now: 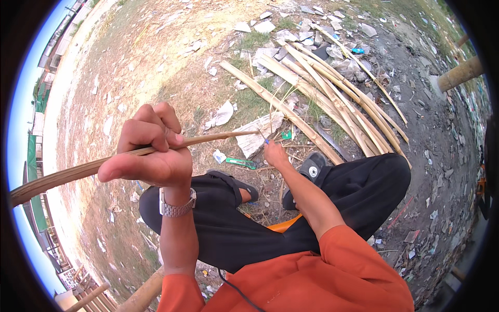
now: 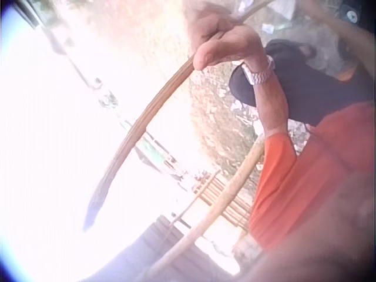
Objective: The person sits cross-legged on the ground and uses a small knife to shave and smooth a long bamboo stick. They hold the stick with their left hand and carefully scrape along its length with the knife in their right hand, rotating the stick to work on different sides.
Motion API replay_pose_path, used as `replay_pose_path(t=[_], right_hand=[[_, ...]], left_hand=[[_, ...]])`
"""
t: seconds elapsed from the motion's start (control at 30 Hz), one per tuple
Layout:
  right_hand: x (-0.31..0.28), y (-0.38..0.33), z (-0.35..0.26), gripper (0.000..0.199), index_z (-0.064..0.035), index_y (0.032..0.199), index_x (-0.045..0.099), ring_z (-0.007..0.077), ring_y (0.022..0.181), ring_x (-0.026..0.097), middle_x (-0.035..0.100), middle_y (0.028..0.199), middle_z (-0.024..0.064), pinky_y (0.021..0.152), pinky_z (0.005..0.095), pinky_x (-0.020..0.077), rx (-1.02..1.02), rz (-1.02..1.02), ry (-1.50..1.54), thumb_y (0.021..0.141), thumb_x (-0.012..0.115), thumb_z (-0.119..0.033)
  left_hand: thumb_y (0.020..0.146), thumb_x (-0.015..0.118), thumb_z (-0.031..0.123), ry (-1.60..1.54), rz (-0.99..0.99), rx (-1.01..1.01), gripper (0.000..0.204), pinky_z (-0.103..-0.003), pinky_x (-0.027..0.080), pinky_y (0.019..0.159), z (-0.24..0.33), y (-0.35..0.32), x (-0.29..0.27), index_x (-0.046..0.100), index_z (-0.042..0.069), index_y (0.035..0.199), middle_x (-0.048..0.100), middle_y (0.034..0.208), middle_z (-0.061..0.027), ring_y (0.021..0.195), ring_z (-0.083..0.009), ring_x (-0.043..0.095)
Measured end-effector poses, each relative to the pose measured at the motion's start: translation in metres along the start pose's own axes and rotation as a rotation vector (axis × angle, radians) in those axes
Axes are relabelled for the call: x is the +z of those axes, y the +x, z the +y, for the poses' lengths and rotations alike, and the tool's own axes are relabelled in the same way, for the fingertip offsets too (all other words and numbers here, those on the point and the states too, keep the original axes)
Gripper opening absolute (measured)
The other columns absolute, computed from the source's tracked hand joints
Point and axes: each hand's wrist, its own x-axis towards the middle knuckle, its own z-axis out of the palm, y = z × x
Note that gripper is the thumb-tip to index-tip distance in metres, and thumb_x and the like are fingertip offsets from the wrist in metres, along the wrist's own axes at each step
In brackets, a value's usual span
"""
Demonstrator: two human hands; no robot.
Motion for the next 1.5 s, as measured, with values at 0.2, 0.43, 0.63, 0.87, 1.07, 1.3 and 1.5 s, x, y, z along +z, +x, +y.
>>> replay_pose_path(t=[0.2, 0.43, 0.63, 0.87, 1.07, 1.3, 1.5], right_hand=[[-0.049, -0.051, -0.077, 0.031, 0.0036, 0.095, 0.047, 0.0466, 0.076, 0.055, 0.056, 0.077, 0.0324, 0.072, 0.0519, 0.0419, -0.156, -0.02, 0.187, 0.088, 0.038, -0.025], [-0.043, -0.056, -0.077, 0.026, 0.0025, 0.096, 0.045, 0.0455, 0.072, 0.057, 0.057, 0.072, 0.03, 0.064, 0.0507, 0.046, -0.258, 0.09, 0.04, 0.088, 0.039, -0.022], [-0.036, -0.06, -0.081, 0.024, 0.0016, 0.092, 0.043, 0.0436, 0.068, 0.059, 0.058, 0.07, 0.0276, 0.062, 0.0507, 0.0469, -0.239, 0.137, -0.009, 0.089, 0.038, -0.021], [-0.037, -0.07, -0.077, 0.022, 0.0012, 0.093, 0.043, 0.0431, 0.067, 0.059, 0.057, 0.069, 0.0293, 0.062, 0.0498, 0.0468, -0.244, 0.143, 0.046, 0.088, 0.039, -0.02], [-0.035, -0.059, -0.07, 0.023, 0.0026, 0.092, 0.044, 0.0448, 0.067, 0.057, 0.057, 0.068, 0.0285, 0.06, 0.051, 0.0461, -0.292, 0.16, -0.013, 0.088, 0.04, -0.02], [-0.025, -0.042, -0.077, 0.021, 0.0028, 0.095, 0.044, 0.0421, 0.076, 0.06, 0.059, 0.079, 0.0277, 0.065, 0.0489, 0.049, -0.182, 0.122, -0.048, 0.086, 0.04, -0.016], [-0.02, -0.012, -0.051, 0.025, 0.005, 0.102, 0.046, 0.0399, 0.09, 0.058, 0.058, 0.094, 0.0278, 0.078, 0.0444, 0.0479, -0.022, -0.002, -0.075, 0.083, 0.04, -0.011]], left_hand=[[0.09, 0.028, 0.053, 0.371, 0.275, 0.147, 0.056, -0.021, 0.024, 0.038, 0.003, 0.008, 0.003, 0.026, 0.013, 0.051, 0.02, 0.045, 0.0022, 0.039, -0.0095, 0.026], [0.088, 0.03, 0.055, 0.339, 0.279, 0.125, 0.057, -0.021, 0.023, 0.038, 0.003, 0.007, 0.01, 0.026, 0.013, 0.05, 0.022, 0.044, 0.001, 0.039, -0.01, 0.029], [0.091, 0.028, 0.051, 0.311, 0.278, 0.14, 0.058, -0.02, 0.025, 0.04, 0.002, 0.006, 0.006, 0.027, 0.012, 0.048, 0.027, 0.043, 0.0012, 0.038, -0.0091, 0.033], [0.09, 0.024, 0.054, 0.331, 0.218, 0.14, 0.06, -0.02, 0.025, 0.039, 0.007, 0.0, 0.008, 0.026, 0.012, 0.048, 0.025, 0.042, 0.0014, 0.038, -0.0091, 0.031], [0.088, 0.023, 0.057, 0.29, 0.233, 0.099, 0.062, -0.019, 0.021, 0.036, 0.01, 0.0, 0.01, 0.024, 0.012, 0.046, 0.024, 0.041, 0.0009, 0.037, -0.0092, 0.026], [0.089, 0.024, 0.057, 0.331, 0.235, 0.096, 0.065, -0.02, 0.026, 0.037, 0.012, 0.0, 0.011, 0.028, 0.01, 0.044, 0.027, 0.04, -0.0001, 0.035, -0.0098, 0.034], [0.089, 0.024, 0.057, 0.228, 0.156, 0.083, 0.064, -0.021, 0.023, 0.036, 0.013, -0.008, 0.017, 0.03, 0.009, 0.046, 0.026, 0.041, 0.0008, 0.035, -0.0094, 0.033]])
